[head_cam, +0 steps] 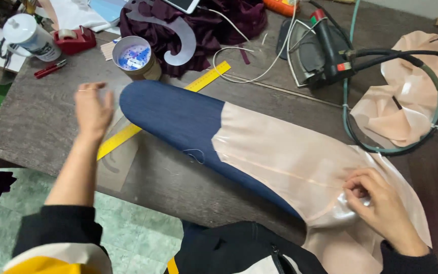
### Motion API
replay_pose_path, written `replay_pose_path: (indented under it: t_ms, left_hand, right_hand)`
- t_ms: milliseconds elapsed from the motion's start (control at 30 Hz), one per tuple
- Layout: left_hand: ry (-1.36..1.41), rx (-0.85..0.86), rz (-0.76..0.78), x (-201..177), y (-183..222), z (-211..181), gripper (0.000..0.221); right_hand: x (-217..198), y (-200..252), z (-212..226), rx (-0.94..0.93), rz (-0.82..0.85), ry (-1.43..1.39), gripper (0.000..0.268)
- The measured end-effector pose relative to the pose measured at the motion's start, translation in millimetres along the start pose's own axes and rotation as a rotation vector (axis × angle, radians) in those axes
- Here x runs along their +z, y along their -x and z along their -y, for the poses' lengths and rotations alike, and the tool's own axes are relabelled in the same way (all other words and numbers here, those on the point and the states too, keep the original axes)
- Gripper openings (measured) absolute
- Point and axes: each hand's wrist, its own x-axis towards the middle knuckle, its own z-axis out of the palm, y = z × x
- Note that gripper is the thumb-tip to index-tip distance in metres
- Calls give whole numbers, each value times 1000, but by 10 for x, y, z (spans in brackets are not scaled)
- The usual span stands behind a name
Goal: Shaping and ironing a garment component over a curved pressing form using a steam iron and a wooden clapper
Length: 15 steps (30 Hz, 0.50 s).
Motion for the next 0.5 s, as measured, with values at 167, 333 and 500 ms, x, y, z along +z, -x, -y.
replay_pose_path:
  t_ms: [167,333,500]
  left_hand:
    - [-124,-217,174,50,-43,1312,31]
    - [-331,-262,298,264,-174,2293,38]
    - [-407,-188,363,355,-500,2751,49]
  right_hand:
    - [83,2,166,86,-70,65,8]
    - [350,121,-120,167,-224,56,8]
    - [627,387,-1373,314,-271,95,28]
